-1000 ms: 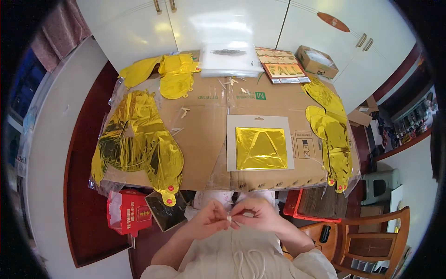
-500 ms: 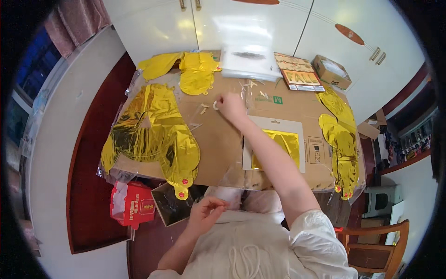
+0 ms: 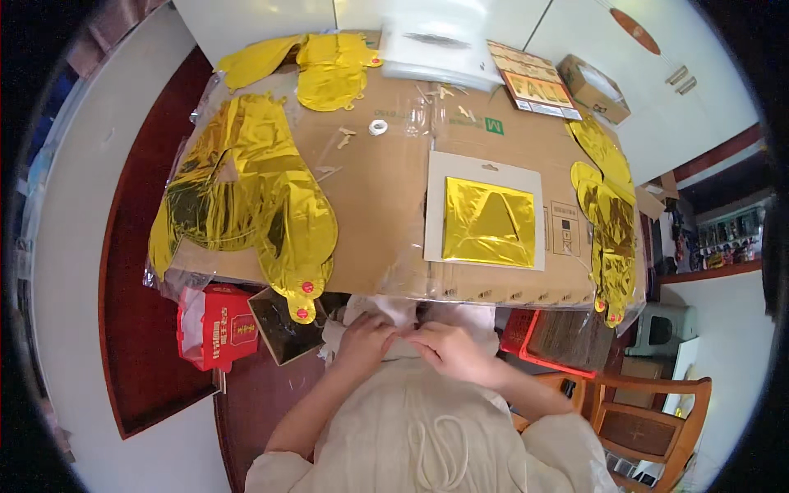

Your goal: Folding gold-colored foil letter balloons and placing them on a cardboard box surface.

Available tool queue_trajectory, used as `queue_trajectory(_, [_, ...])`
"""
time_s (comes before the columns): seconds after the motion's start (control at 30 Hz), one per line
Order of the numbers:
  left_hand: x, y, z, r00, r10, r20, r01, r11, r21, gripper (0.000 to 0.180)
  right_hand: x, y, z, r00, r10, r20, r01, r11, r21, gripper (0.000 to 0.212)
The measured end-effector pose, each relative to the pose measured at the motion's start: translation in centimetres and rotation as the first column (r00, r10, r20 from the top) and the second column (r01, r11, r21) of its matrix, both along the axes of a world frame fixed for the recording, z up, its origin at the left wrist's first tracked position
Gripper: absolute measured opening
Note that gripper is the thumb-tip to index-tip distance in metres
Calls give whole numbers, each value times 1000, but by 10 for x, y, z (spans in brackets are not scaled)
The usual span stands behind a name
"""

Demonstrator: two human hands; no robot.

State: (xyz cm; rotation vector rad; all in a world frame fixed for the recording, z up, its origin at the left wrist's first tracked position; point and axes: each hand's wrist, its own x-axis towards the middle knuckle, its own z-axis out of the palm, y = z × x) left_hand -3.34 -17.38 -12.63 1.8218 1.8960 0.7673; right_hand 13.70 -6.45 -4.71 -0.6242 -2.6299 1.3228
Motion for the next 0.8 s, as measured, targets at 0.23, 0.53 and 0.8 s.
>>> queue_trajectory(0.23, [15,19,-19,988,-134,-80,132,991,-36,12,20,-17,-79,913,-353,204,271,899,343,18])
queue_trajectory(0.53, [22,24,-21,980,-185,-76,185,983,5,12,21,-16,-82,894,-397,209,362,913,188,12])
queue_trajectory(0.8, [12,27,53,949,-143,283,212,950,-231,14,32,-11,-59,961,-257,-106,233,952,-199,25])
